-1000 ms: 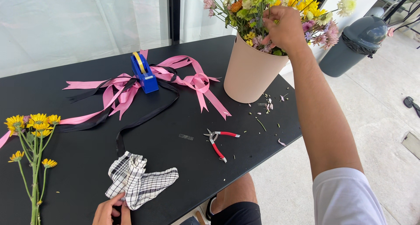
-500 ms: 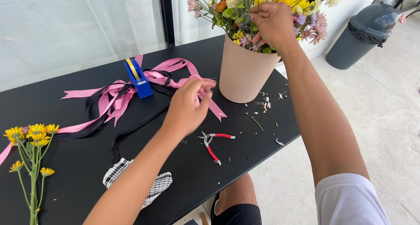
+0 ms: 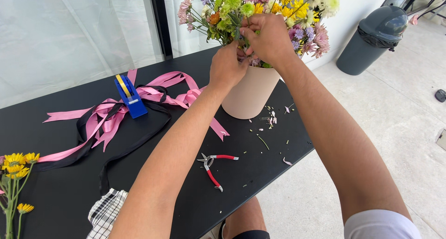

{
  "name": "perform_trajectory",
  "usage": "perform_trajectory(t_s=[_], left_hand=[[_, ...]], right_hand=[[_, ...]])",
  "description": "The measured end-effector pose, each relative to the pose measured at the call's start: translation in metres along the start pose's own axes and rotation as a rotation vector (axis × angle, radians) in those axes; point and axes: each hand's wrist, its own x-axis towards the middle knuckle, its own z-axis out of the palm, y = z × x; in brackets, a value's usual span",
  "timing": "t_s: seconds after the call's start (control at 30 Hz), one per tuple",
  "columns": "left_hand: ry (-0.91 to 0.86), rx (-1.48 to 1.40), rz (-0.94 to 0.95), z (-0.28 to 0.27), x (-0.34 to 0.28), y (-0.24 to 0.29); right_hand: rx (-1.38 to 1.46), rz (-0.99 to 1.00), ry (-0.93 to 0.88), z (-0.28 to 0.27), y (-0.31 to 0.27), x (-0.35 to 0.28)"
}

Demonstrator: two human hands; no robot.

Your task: The person wipes flower stems with a cloth, trims the stems using shears, and places the flowers into a vase.

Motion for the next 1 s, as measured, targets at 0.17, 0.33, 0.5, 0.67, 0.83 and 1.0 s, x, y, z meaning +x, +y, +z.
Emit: perform_trajectory(t_s=[0.17,0.33,0.5,0.67,0.83,1.0], left_hand=[[-0.019,-0.053,0.036,0.002,-0.003,-0.001],[0.044,-0.09,0.129,0.01,-0.002,-0.019],[0.121,-0.127,0.185,0.022,-0.002,-0.025],[0.19,-0.187,0.352,0.004,-0.02,-0.006],[0.158,-0.196,0.229,0.017,-0.009,-0.031],[0.208,-0.232,0.231,0.02,-0.013,-0.032]], right_hand=[[-0.26,-0.596,0.215,0.001,0.012,-0.031],[-0.298,-0.58,0.28,0.018,0.058,-0.067],[-0.226,-0.292,0.322,0.027,0.092,-0.045],[-0.264,-0.092,0.233,0.042,0.09,-0.027],[-0.24,-0.054,0.241,0.048,0.071,-0.027],[-0.252,0.007,0.304,0.054,0.074,-0.019]])
